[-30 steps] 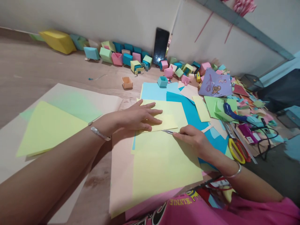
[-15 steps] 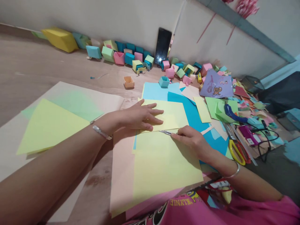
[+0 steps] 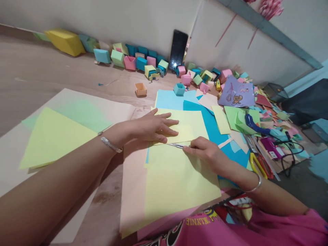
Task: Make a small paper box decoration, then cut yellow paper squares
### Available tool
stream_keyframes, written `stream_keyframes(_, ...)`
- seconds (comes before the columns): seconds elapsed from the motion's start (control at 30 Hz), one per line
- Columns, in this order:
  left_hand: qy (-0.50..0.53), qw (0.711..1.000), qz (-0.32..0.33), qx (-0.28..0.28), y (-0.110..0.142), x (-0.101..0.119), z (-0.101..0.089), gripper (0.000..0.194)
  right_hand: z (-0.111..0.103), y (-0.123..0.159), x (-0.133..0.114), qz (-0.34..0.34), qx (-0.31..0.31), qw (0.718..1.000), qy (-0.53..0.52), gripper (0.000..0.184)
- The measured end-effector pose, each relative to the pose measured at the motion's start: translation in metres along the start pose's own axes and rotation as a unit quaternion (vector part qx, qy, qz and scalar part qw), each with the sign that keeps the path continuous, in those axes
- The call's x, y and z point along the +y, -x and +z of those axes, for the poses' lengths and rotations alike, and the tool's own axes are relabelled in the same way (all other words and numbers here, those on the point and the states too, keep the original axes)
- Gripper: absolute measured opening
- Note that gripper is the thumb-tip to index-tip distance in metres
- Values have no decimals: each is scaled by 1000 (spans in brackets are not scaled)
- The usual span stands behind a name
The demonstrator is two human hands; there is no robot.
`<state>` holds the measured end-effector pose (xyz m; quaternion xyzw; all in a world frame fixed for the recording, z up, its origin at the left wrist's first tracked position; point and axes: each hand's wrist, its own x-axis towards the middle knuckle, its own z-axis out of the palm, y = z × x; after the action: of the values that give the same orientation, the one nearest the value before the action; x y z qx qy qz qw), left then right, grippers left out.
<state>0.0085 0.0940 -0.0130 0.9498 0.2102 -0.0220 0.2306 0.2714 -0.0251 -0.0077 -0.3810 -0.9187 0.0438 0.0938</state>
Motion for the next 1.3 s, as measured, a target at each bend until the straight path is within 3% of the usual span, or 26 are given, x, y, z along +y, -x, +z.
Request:
stream_keyframes(0.2,2,1000,-4,3,1,3,-1,40,-28,-10,-13,-25,-37,989,138,30)
stream_keyframes(0.3,2,1000,-16,13,2,5,0,39,-28,-8,-16,-1,-63,986,156,33)
stream_keyframes(0.47,4,1000,-14,14,1,4,1,39,-10,6,-6,41,-62,991,113,45)
stream_keyframes(0.8,13,1000,-13,0,-1,3,-2,39,-14,47,6,180,-8,983,-32,22)
stream_keyframes(1.1,16,1000,-1,11,0,-1,-1,39,-16,52,7,188,9,982,-22,20)
stream_keyframes(1.3,15,1000,-10,-1,0,2,-3,40,-19,60,5,185,3,982,44,24)
